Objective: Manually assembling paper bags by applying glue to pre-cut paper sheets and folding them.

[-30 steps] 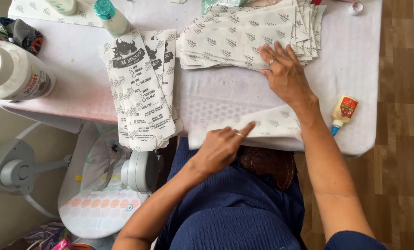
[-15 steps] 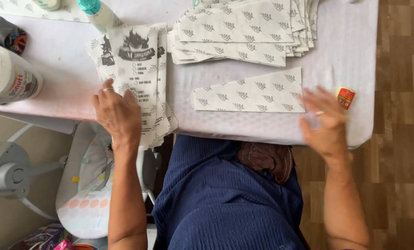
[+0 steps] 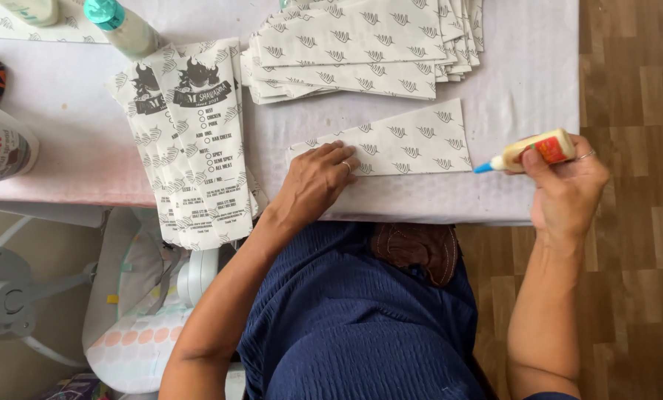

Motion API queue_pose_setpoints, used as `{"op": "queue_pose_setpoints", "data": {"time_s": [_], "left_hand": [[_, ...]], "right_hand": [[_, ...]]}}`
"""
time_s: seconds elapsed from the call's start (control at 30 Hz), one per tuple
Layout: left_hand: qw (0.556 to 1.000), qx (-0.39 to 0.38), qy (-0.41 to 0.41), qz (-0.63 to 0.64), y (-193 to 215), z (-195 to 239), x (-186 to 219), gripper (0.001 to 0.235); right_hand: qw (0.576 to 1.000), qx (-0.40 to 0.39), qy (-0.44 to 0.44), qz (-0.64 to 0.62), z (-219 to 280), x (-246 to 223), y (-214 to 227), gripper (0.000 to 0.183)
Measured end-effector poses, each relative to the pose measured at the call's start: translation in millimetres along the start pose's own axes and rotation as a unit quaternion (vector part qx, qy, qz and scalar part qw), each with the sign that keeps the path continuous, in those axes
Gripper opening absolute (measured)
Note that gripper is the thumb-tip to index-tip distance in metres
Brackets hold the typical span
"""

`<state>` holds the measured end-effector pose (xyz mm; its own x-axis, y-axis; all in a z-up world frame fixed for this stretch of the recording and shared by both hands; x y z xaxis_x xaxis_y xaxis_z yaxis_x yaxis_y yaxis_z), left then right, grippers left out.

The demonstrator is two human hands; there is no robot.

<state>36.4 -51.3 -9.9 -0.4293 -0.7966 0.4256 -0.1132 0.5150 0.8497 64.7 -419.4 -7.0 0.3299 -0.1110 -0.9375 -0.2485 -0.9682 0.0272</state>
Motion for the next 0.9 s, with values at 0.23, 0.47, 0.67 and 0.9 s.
{"op": "queue_pose_setpoints", "data": {"time_s": [0.23,0.47,0.67,0.9], "left_hand": [[0.999,-0.032,0.042,-0.007,25,-15,10,0.028],[0.998,-0.028,0.055,-0.009,30,-21,3,0.014],[0.995,-0.037,0.094,0.001,22,-29,-15,0.015],[0.989,-0.079,0.126,0.026,20,-36,-22,0.013]], "right_hand": [[0.993,-0.088,0.077,-0.015,29,-49,-89,0.036],[0.975,-0.144,0.170,0.009,39,-67,-136,0.031],[0.963,-0.158,0.205,0.072,47,-51,-145,0.026],[0.981,-0.073,0.155,0.096,23,-12,-38,0.032]]}}
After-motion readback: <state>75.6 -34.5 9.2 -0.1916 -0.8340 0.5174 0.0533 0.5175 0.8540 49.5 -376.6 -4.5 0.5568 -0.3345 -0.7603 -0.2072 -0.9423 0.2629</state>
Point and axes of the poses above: each hand's wrist, its own z-axis away from the middle knuckle, its own y-axis out of the back of the hand, x = y × z, the point moved 8 cm from there along -z, towards the middle knuckle, and after that the axes turned 14 degrees about y, right-handed, at the moved point
